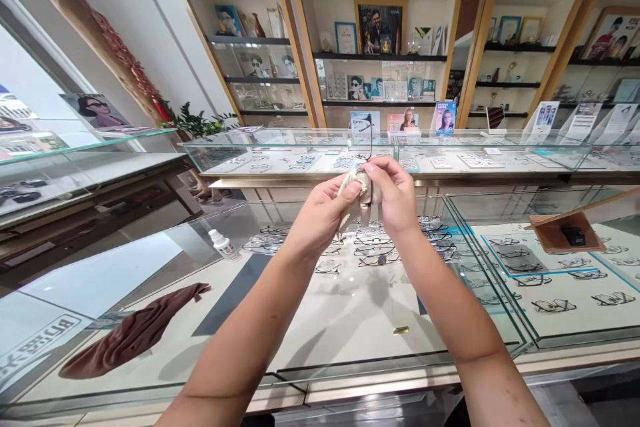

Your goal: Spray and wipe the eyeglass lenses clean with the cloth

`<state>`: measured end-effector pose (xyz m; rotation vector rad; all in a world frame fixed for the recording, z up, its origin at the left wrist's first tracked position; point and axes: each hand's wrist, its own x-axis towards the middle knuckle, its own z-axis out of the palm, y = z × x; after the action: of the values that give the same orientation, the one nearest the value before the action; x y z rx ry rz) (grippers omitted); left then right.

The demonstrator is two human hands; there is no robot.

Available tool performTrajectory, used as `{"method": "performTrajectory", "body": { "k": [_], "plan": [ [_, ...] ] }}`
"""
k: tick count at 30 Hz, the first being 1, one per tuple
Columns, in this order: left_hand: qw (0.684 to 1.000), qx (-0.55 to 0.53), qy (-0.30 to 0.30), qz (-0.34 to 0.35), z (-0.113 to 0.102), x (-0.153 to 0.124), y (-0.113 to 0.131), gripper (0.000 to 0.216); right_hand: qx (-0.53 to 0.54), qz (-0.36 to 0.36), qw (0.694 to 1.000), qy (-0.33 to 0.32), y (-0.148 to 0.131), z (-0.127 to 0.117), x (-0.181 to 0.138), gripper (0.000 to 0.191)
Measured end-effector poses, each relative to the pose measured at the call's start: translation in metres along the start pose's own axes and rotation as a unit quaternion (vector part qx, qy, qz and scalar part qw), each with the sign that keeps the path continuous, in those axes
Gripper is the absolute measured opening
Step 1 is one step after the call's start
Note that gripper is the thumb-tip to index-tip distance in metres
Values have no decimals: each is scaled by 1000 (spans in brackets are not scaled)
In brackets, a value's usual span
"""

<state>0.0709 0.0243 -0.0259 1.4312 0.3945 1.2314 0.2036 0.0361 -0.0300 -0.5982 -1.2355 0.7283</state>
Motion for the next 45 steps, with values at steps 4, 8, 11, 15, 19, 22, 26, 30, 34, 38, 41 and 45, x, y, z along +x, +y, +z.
{"method": "performTrajectory", "body": {
  "k": [4, 8, 11, 15, 19, 22, 26, 30, 34, 38, 41, 45],
  "plan": [
    [995, -70, 66, -22, 3, 5, -7, 57, 77, 23, 996, 37, 2, 9, -3, 24],
    [982, -139, 125, -16, 8, 8, -12, 57, 150, 38, 987, 49, 1, 20, -8, 22],
    [978, -140, 153, 0, 10, 8, -15, 57, 170, 51, 983, 46, 1, 23, -9, 22],
    [982, -78, 167, 42, 9, 7, -20, 56, 145, 60, 987, 33, 0, 21, -9, 20],
    [986, -4, 146, 75, 9, 5, -20, 55, 116, 35, 993, 15, -1, 16, -10, 16],
    [991, 39, 97, 79, 6, 2, -15, 54, 96, 5, 995, 3, -3, 12, -10, 12],
    [992, 102, -3, 79, -4, 0, -7, 52, 121, 19, 992, -22, -7, 5, -5, 13],
    [985, 139, -55, 88, -12, 2, -5, 47, 161, 64, 984, -33, -8, 3, -3, 20],
    [985, 132, -6, 110, -11, 2, -5, 48, 175, 77, 980, -46, -9, 12, -10, 24],
    [984, 107, 47, 134, -3, 0, -4, 47, 194, 81, 977, -47, -12, 21, -19, 22],
    [983, 98, 65, 144, 0, 0, -4, 49, 193, 81, 976, -54, -15, 19, -18, 21],
    [990, 106, -9, 93, -7, 1, -2, 55, 165, 72, 982, -62, -15, 9, -9, 22]
  ]
}}
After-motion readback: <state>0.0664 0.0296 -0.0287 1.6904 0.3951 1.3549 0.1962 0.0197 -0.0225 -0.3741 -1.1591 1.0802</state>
